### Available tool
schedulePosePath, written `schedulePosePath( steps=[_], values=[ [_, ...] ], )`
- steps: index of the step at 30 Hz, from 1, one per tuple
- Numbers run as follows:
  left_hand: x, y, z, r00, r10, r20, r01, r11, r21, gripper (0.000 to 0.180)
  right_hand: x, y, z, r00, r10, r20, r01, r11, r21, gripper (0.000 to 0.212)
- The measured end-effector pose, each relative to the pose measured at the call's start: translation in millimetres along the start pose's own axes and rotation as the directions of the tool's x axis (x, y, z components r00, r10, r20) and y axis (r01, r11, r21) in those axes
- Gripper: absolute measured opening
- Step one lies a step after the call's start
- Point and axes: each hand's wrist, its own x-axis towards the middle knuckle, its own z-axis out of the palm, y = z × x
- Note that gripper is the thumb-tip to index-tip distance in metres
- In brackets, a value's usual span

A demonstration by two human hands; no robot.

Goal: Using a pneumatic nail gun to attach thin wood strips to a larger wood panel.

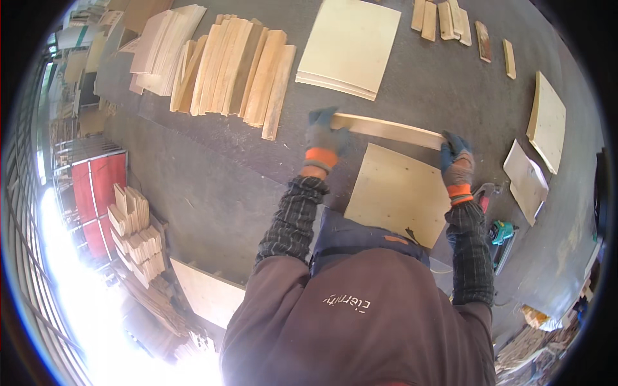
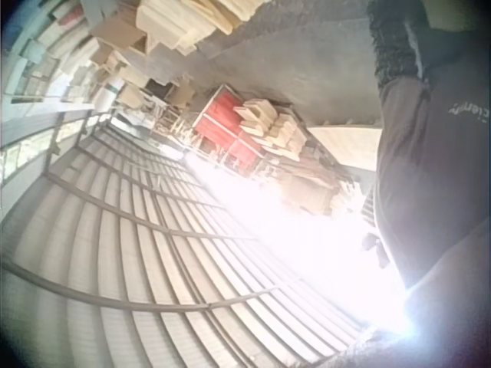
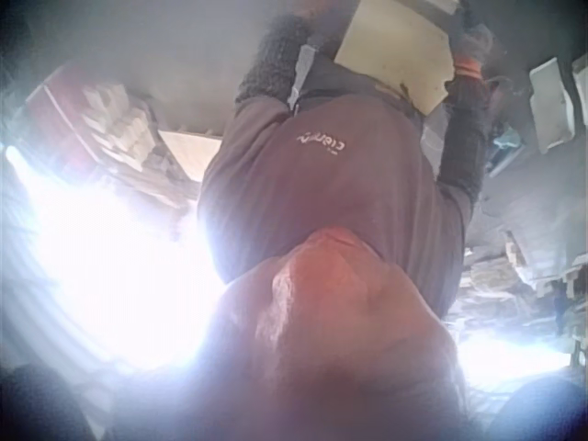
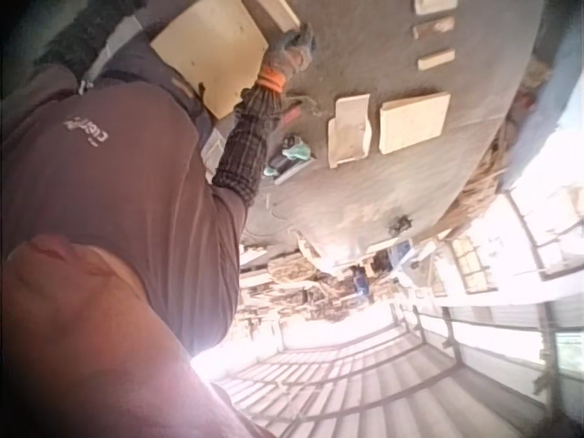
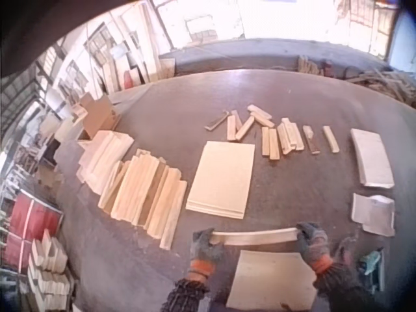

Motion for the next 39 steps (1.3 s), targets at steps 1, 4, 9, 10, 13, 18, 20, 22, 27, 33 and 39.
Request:
schedulePosePath(
  steps=[1,4,9,10,13,18,20,22,27,33,39],
  values=[
    [0.1,-20.3,-12.5,1.0,-0.004,-0.015,0.004,1.0,0.0,0.047,6.0,-14.0,12.6,1.0,-0.015,0.004,0.015,1.0,0.002,0.032],
    [-5.5,-66.0,-46.8,0.994,0.074,-0.084,-0.059,0.983,0.173,0.046,15.7,-39.3,54.8,0.983,-0.16,0.088,0.153,0.985,0.076,0.034],
    [-32.9,-109.9,-82.8,0.995,0.009,-0.104,0.02,0.961,0.274,0.04,12.5,-49.4,101.4,0.888,-0.072,0.454,-0.198,0.832,0.518,0.052],
    [-39.2,-115.6,-93.7,0.999,0.02,-0.033,-0.009,0.956,0.292,0.043,8.1,-52.9,99.7,0.895,-0.136,0.424,-0.172,0.773,0.611,0.056],
    [-55.2,-116.6,-98.7,0.988,-0.138,0.074,0.106,0.937,0.332,0.05,7.7,-51.5,91.5,0.924,-0.121,0.364,-0.128,0.799,0.588,0.053],
    [-64.2,-143.5,-116.4,0.969,-0.193,-0.152,0.23,0.932,0.28,0.063,-0.6,-48.2,40.1,0.978,-0.02,0.207,-0.111,0.79,0.603,0.045],
    [-46.7,-135.4,-125.3,0.932,-0.256,-0.257,0.324,0.906,0.273,0.068,-4.7,-46.3,17.8,0.982,0.056,0.178,-0.15,0.806,0.573,0.043],
    [-12.4,-122.9,-133.3,0.901,-0.167,-0.4,0.264,0.943,0.201,0.064,-11.2,-47.5,0.9,0.974,0.138,0.182,-0.217,0.804,0.554,0.039],
    [42.6,-121.7,-123.1,0.907,-0.234,-0.351,0.334,0.905,0.261,0.066,-18.3,-36.0,-5.1,0.976,0.073,0.204,-0.18,0.796,0.577,0.036],
    [45.9,-119.7,-115.8,0.883,-0.231,-0.409,0.322,0.932,0.169,0.053,-56.8,-7.1,-26.6,0.962,0.188,0.199,-0.272,0.747,0.607,0.035],
    [9.8,-136.4,-116.5,0.88,0.066,-0.471,0.021,0.984,0.177,0.048,-83.0,7.4,-41.6,0.95,0.258,0.175,-0.311,0.756,0.576,0.036]
  ],
)
